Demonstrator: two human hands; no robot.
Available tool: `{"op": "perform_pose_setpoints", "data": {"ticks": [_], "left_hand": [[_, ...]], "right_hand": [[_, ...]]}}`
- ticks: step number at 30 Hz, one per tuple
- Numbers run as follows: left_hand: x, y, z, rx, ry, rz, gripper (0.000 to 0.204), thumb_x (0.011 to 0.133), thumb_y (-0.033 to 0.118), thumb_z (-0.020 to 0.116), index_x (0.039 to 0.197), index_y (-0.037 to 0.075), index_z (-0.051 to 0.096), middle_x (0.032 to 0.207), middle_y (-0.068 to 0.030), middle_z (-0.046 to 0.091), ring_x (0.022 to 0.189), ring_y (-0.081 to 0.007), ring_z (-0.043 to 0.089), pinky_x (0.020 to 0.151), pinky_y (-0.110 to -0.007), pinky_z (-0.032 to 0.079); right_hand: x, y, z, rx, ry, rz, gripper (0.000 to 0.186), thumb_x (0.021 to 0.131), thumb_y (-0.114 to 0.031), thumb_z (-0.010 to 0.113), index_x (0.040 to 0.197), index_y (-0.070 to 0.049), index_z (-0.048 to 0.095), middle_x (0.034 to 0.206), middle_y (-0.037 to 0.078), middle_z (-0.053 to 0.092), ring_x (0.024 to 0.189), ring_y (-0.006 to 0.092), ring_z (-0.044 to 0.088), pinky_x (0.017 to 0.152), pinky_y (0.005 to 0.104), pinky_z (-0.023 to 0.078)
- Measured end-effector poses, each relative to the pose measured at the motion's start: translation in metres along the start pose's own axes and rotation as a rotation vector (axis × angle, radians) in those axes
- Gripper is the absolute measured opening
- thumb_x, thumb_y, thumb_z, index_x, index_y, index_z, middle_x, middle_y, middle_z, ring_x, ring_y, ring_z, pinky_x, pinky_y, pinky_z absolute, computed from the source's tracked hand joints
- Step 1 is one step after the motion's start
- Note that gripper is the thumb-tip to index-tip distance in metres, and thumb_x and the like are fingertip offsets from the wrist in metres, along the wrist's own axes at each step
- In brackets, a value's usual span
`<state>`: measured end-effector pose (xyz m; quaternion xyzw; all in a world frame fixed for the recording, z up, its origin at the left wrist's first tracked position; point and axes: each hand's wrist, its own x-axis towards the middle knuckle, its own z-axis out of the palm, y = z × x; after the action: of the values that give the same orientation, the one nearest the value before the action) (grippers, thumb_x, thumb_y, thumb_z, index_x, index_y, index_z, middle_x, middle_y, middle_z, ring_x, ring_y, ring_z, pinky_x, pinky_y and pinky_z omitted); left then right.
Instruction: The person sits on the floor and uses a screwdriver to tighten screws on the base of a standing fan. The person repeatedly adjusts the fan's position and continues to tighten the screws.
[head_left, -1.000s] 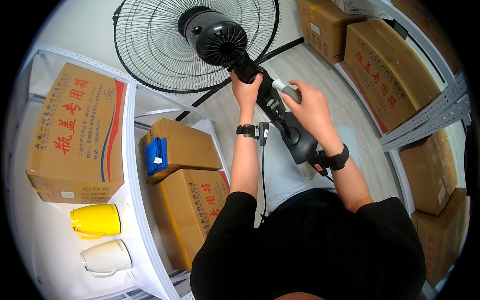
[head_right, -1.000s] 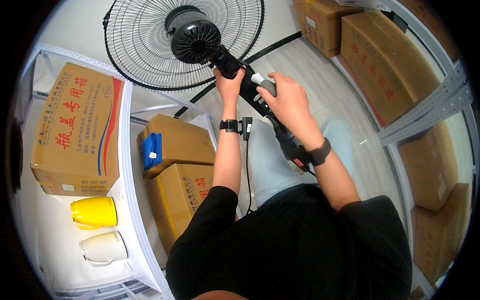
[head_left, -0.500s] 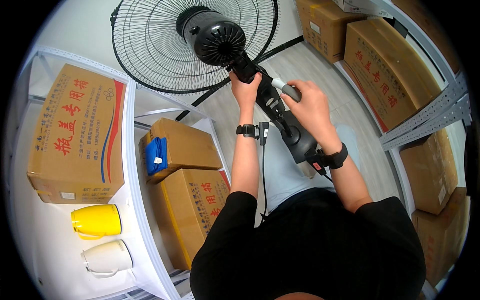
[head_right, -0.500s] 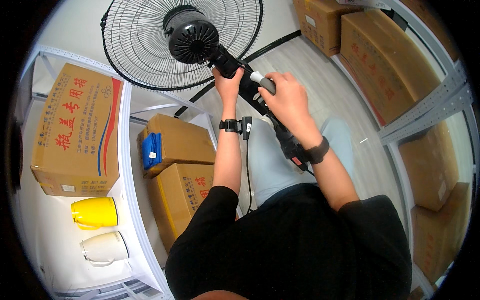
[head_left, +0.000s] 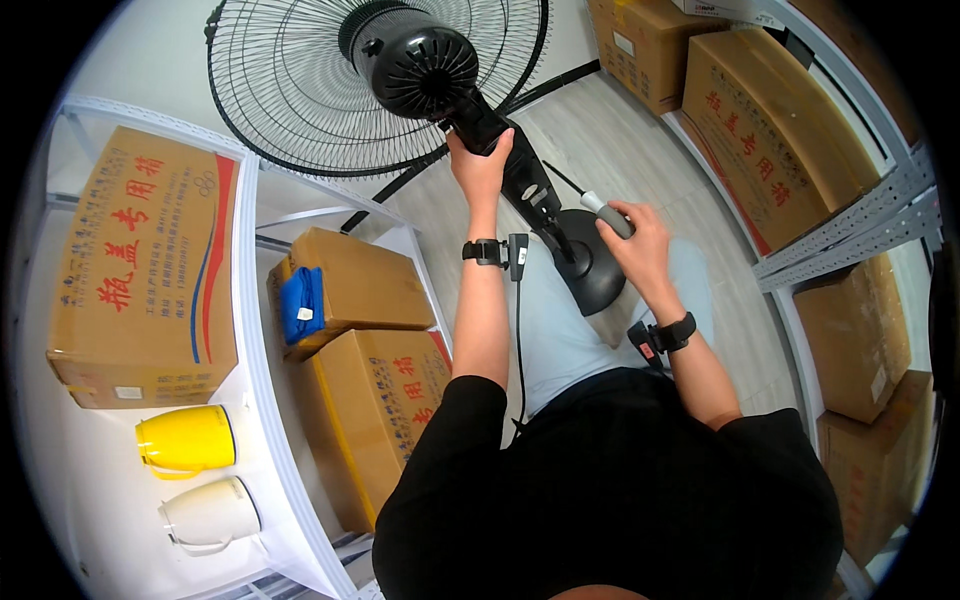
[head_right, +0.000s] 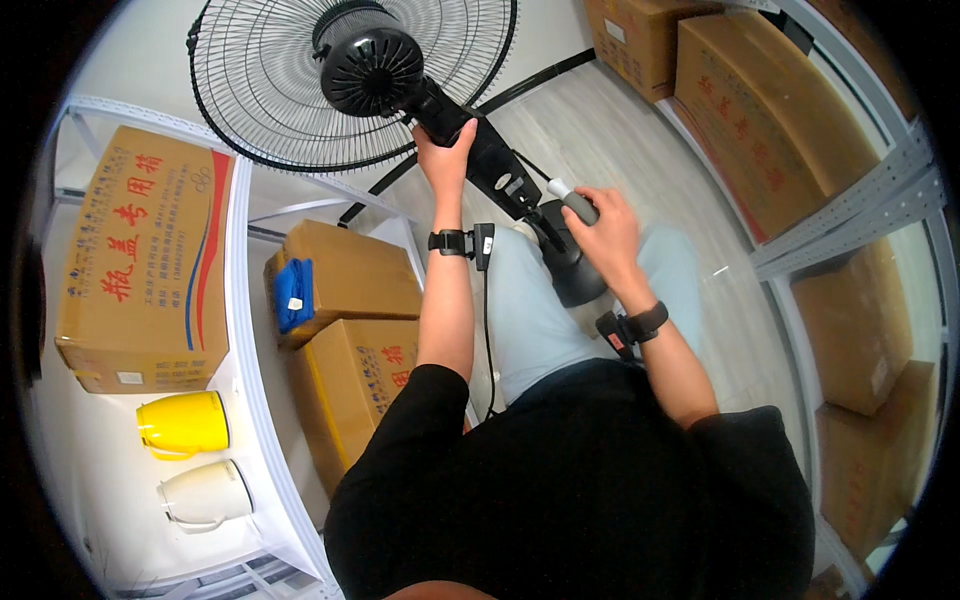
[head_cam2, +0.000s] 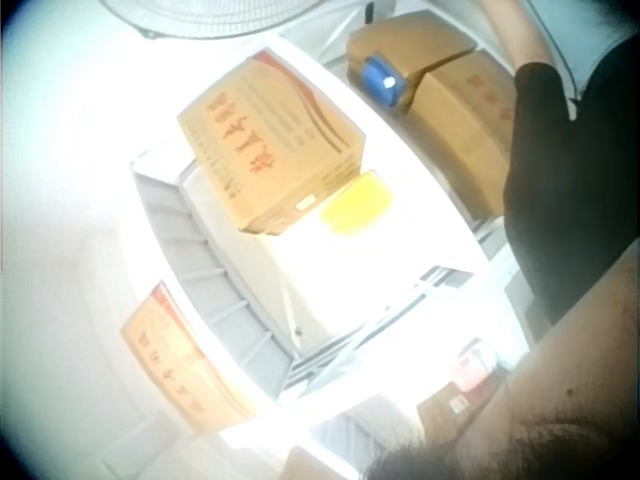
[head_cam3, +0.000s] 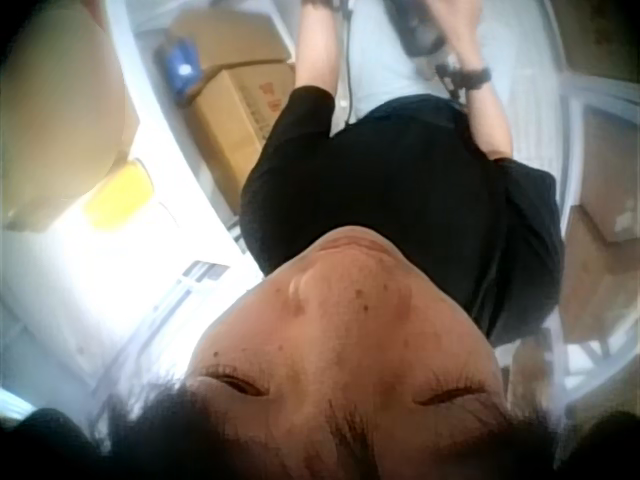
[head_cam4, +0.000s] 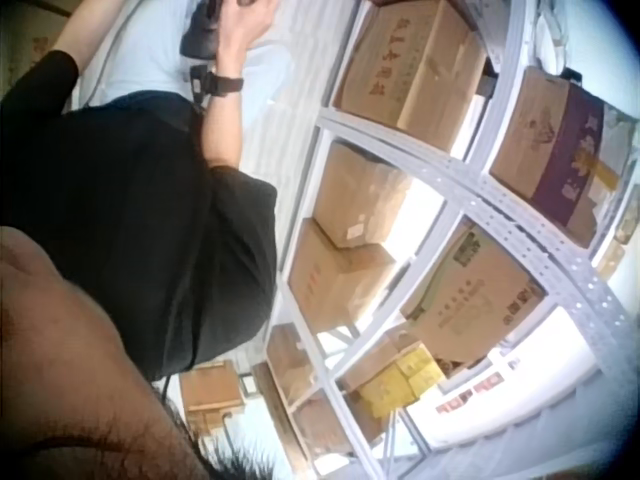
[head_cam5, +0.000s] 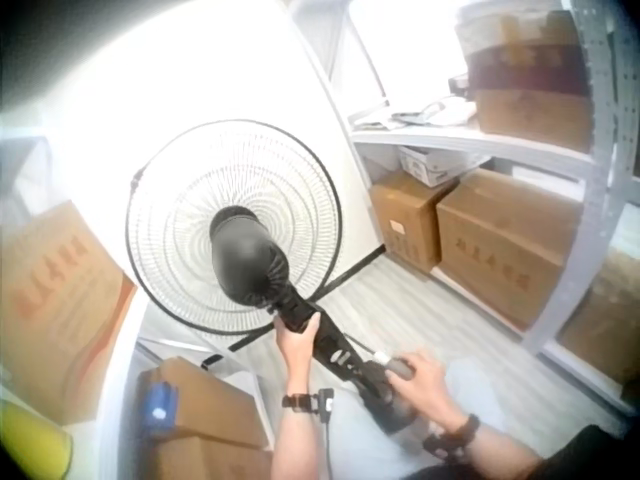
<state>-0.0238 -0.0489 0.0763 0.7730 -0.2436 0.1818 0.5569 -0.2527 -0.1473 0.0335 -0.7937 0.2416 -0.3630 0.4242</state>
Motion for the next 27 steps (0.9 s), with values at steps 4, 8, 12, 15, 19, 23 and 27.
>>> {"op": "perform_pose_setpoints", "data": {"ticks": [4,8,12,15,19,23,27], "left_hand": [[-0.001,0.004,0.000,-0.017,-0.002,-0.016,0.061,0.065,0.030,0.082,0.105,-0.001,0.048,0.095,-0.0139,0.063,0.087,-0.0264,0.062,0.080,-0.036,0.048],[-0.001,0.005,-0.001,-0.028,-0.011,-0.032,0.061,0.065,0.030,0.082,0.106,-0.001,0.048,0.096,-0.0139,0.063,0.087,-0.0261,0.062,0.080,-0.035,0.048],[0.000,0.001,-0.001,-0.019,-0.003,-0.009,0.061,0.065,0.030,0.082,0.106,-0.001,0.048,0.095,-0.0137,0.063,0.087,-0.0258,0.062,0.080,-0.035,0.047],[0.000,-0.001,-0.001,-0.021,-0.003,-0.008,0.061,0.065,0.030,0.082,0.105,-0.001,0.048,0.095,-0.0137,0.063,0.087,-0.0257,0.062,0.080,-0.035,0.047],[-0.001,0.000,-0.001,-0.040,-0.002,-0.007,0.061,0.065,0.030,0.082,0.105,-0.001,0.048,0.095,-0.0137,0.063,0.087,-0.0256,0.061,0.080,-0.035,0.047],[-0.001,0.005,-0.001,-0.046,-0.015,-0.017,0.060,0.065,0.029,0.082,0.105,-0.001,0.048,0.095,-0.0136,0.063,0.087,-0.0255,0.061,0.080,-0.035,0.047],[-0.002,0.006,-0.002,-0.028,-0.010,-0.008,0.060,0.066,0.029,0.081,0.105,-0.001,0.048,0.095,-0.0133,0.063,0.087,-0.0252,0.061,0.080,-0.035,0.047]], "right_hand": [[-0.003,0.006,0.009,0.037,-0.008,0.011,0.030,0.075,-0.023,0.070,0.099,-0.006,0.066,0.093,0.012,0.062,0.084,0.0278,0.062,0.075,0.0351,0.049],[0.000,0.002,0.015,0.056,-0.023,0.044,0.030,0.075,-0.023,0.070,0.100,-0.007,0.066,0.095,0.012,0.062,0.084,0.0280,0.062,0.075,0.0350,0.050],[0.002,0.001,0.025,0.046,-0.005,-0.013,0.030,0.075,-0.021,0.070,0.101,-0.009,0.064,0.095,0.011,0.061,0.083,0.0292,0.062,0.073,0.0363,0.050],[0.003,0.001,0.032,0.022,0.016,-0.061,0.029,0.076,-0.020,0.070,0.102,-0.009,0.063,0.095,0.012,0.059,0.083,0.0305,0.061,0.071,0.0378,0.050],[0.003,0.001,0.039,0.003,-0.007,-0.052,0.029,0.076,-0.020,0.069,0.102,-0.009,0.061,0.095,0.012,0.058,0.083,0.0317,0.061,0.071,0.0387,0.050],[0.003,0.010,0.045,0.026,-0.022,-0.018,0.029,0.076,-0.019,0.069,0.102,-0.010,0.060,0.096,0.011,0.057,0.083,0.0324,0.061,0.070,0.0394,0.050],[0.007,-0.004,0.034,-0.096,-0.011,-0.072,0.027,0.076,-0.015,0.068,0.101,-0.011,0.060,0.098,0.009,0.056,0.083,0.0317,0.061,0.069,0.0403,0.049]]}}
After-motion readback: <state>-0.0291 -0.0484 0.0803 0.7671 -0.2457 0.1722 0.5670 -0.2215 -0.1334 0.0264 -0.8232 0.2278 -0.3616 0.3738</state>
